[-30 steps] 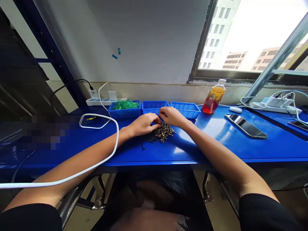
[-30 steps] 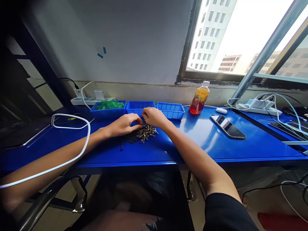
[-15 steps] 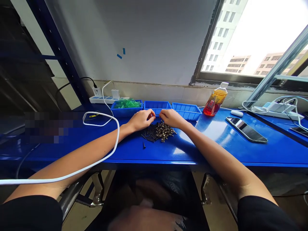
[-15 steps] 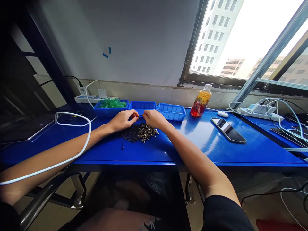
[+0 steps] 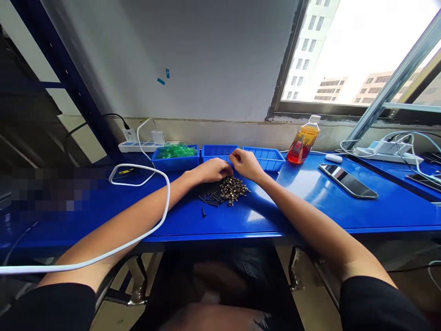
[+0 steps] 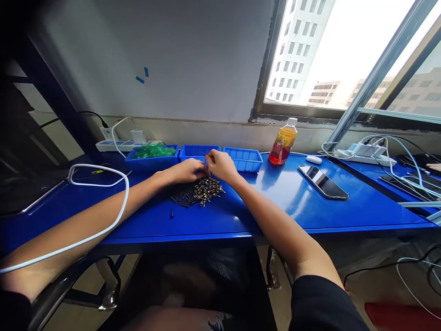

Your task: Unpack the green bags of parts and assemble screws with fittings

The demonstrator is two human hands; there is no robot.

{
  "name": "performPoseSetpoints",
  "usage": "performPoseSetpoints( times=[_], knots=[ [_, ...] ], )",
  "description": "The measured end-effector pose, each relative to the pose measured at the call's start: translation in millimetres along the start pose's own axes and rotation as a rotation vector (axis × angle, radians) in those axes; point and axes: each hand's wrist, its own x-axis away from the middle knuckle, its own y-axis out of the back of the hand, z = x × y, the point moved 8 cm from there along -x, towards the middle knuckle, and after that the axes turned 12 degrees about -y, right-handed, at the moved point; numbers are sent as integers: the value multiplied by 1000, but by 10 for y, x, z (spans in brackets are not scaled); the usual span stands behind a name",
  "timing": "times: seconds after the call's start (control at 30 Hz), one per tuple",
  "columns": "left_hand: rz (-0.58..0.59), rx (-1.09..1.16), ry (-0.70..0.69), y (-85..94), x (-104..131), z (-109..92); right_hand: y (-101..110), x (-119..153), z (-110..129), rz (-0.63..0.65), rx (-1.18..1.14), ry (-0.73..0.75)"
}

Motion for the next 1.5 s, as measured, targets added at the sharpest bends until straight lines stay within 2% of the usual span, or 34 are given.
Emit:
performPoseSetpoints(
  times=[0.13, 0.33, 0.57, 0.7, 0.83, 0.93, 1.07, 1.17, 1.27, 1.33, 1.5],
  knots=[
    [16, -97, 71, -1, 40, -1, -47, 7, 7, 21, 11, 27],
    [-80, -76, 138, 153, 149, -20, -31, 25, 38, 16, 56, 45],
    [61, -74, 106, 49, 159, -2, -76, 42, 47, 31, 87, 55],
    [66, -103, 148, 57, 171, 21, -83, 52, 51, 53, 96, 51],
    [13, -86, 191, 92, 198, 41, -76, 60, 59, 63, 89, 46],
    [-78, -22, 207, 151, 225, 36, -64, 54, 61, 57, 82, 51],
    [-206, 121, 134, 221, 246, -108, -23, 35, 61, 27, 47, 66],
    [-192, 175, 40, 195, 224, -288, -6, 27, 54, 28, 30, 59],
    [-186, 171, 24, 197, 215, -357, 7, 32, 64, 37, 28, 58],
    [-221, 130, 72, 253, 239, -302, 11, 41, 75, 46, 37, 56],
    [-415, -31, 284, 506, 422, -6, -63, 88, 116, 120, 58, 77]
  ],
)
